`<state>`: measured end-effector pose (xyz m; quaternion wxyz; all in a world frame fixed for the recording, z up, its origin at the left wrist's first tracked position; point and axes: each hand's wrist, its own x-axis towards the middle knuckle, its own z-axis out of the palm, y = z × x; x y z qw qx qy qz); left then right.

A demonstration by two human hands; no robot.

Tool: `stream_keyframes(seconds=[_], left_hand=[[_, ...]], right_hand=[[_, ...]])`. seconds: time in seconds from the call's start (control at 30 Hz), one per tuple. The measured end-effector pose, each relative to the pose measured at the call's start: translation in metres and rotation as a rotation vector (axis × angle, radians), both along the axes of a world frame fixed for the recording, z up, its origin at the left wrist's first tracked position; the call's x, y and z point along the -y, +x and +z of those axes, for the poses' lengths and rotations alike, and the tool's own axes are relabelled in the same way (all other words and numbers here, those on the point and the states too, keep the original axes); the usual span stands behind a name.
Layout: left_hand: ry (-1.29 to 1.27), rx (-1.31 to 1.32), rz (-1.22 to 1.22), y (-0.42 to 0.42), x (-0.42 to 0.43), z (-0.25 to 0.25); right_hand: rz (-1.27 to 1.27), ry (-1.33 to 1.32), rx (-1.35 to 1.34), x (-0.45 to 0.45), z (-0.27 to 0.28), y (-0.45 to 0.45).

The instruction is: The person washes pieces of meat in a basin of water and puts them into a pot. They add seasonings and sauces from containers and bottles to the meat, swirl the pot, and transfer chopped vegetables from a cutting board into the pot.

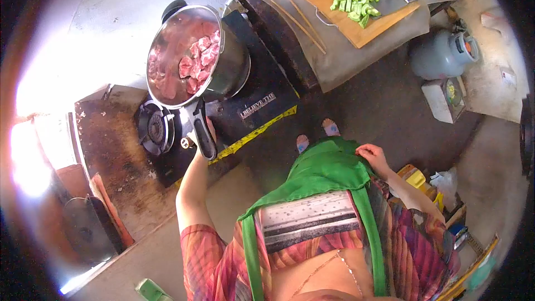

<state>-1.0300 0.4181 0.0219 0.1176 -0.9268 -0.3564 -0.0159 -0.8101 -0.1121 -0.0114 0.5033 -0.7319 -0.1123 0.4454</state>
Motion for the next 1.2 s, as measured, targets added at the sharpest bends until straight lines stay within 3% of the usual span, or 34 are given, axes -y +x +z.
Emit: stream_keyframes(seconds=[0.1, 0.2, 0.23, 0.33, 0.43, 0.53, 0.83, 1.2], left_hand=[[-0.193, 0.261, 0.187, 0.002, -0.009, -0.022], [-0.353, -0.011, 0.464, 0.0, -0.023, -0.033], [-0.296, 0.126, 0.367, -0.019, -0.04, -0.06], [-0.012, 0.108, 0.093, -0.021, -0.037, -0.046], [0.014, 0.011, 0.166, -0.026, -0.043, -0.049], [-0.168, -0.163, 0.346, 0.02, 0.0, 0.011], [-0.072, -0.334, 0.312, 0.015, -0.009, 0.007], [-0.021, -0.348, 0.361, 0.026, 0.001, 0.011]], right_hand=[[-0.081, 0.012, -0.076, 0.005, -0.005, -0.002], [-0.085, -0.014, -0.083, 0.011, -0.011, -0.002], [-0.095, -0.012, -0.109, 0.01, -0.006, -0.001], [-0.166, -0.011, -0.205, 0.012, -0.002, -0.003], [-0.173, -0.025, -0.193, 0.018, -0.007, -0.007], [-0.185, -0.041, -0.22, 0.027, -0.021, -0.012], [-0.235, -0.054, -0.271, 0.035, -0.025, -0.016], [-0.318, -0.088, -0.314, 0.045, -0.034, -0.028]])
